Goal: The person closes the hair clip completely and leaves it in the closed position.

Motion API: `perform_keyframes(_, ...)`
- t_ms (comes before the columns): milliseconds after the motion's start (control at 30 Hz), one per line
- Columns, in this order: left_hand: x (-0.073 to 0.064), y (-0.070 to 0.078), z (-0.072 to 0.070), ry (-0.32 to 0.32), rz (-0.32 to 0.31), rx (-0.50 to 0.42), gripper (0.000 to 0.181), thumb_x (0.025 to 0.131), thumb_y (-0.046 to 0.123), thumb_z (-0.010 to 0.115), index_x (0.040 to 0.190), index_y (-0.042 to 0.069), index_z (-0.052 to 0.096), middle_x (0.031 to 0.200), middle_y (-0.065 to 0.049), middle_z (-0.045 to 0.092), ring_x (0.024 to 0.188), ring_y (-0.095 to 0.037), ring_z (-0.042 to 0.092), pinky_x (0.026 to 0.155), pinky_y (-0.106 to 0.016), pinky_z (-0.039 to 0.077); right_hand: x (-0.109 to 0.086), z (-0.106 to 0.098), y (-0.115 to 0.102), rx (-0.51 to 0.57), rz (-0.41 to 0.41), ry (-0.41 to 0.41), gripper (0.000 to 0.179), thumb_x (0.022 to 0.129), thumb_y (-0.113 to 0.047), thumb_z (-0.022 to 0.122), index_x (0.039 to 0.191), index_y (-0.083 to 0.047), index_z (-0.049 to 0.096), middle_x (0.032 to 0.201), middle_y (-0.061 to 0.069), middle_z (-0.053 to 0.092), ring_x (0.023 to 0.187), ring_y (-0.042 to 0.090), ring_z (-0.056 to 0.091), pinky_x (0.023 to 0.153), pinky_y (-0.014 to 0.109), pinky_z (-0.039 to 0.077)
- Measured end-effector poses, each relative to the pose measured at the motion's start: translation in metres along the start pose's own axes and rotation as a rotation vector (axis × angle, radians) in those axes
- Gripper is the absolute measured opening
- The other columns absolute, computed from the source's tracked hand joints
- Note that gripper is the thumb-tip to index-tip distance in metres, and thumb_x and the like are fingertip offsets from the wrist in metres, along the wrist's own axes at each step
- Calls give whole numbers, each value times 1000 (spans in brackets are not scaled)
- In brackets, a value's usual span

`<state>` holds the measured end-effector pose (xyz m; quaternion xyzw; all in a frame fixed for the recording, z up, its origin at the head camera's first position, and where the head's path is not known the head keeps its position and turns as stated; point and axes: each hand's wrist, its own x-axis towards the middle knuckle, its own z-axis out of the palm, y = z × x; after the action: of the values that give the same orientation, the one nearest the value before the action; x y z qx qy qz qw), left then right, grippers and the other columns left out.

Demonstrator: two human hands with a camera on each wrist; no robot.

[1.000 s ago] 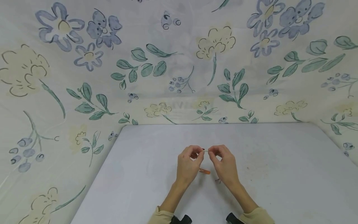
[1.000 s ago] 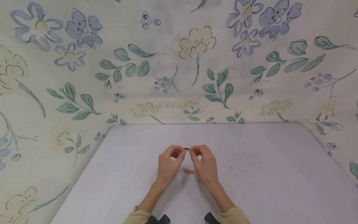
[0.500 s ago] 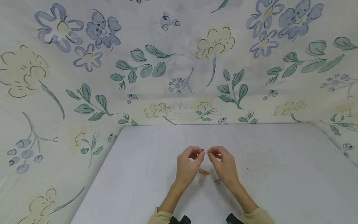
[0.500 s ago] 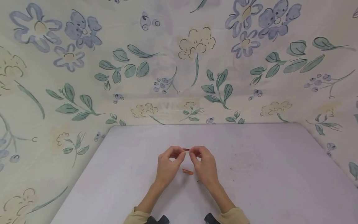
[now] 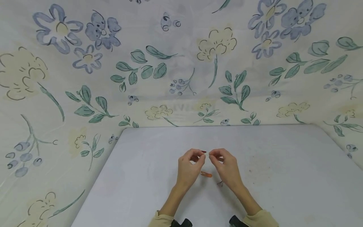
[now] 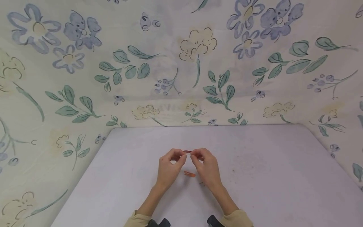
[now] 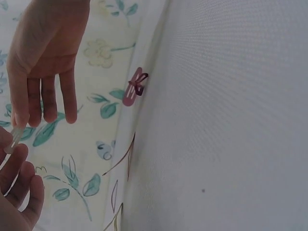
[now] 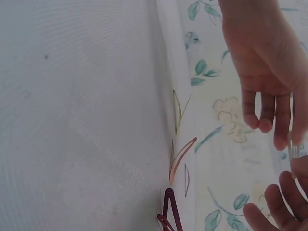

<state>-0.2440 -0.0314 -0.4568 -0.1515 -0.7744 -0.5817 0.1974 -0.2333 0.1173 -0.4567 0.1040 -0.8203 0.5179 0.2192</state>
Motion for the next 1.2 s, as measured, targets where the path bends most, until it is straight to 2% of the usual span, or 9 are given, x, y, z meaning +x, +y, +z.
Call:
perform_keyframes(267,0,-2,-2,0,-4,-17,6,85,10,71,89,5,71,91,2,73,70,-14,59,66,-28,48,-1,-1,-1,-16,6,-24,10,88,-4,72,98,-6,70,93,3,69,85,17,65,79,39,57)
perform_keyframes(533,0,-3,-2,-15,41,19,4,87,11,68,89,9,71,86,3,71,71,-12,60,67,-27,51,4,-7,-1,21,52,-86,7,90,-7,70,97,-7,70,89,2,69,85,16,62,75,27,56)
perform_keyframes(800,0,-4,-5,-41,60,37,6,87,14,68,87,8,70,87,2,71,71,-10,60,66,-27,51,7,-10,3,-5,78,-156,7,90,-8,71,97,-9,72,90,0,69,85,15,61,81,34,56)
perform_keyframes(1033,12,-5,-14,-135,135,174,2,86,9,69,87,8,70,82,1,67,72,-16,59,68,-28,51,15,-11,4,-47,19,-204,8,89,-7,71,97,-8,72,91,0,70,83,14,61,78,36,56)
perform_keyframes(1200,21,-7,-19,-198,153,293,3,88,11,68,87,9,69,82,1,65,72,-18,58,67,-25,48,23,-8,5,-122,-24,-229,9,89,-9,71,99,-8,72,91,1,70,82,13,62,76,33,56)
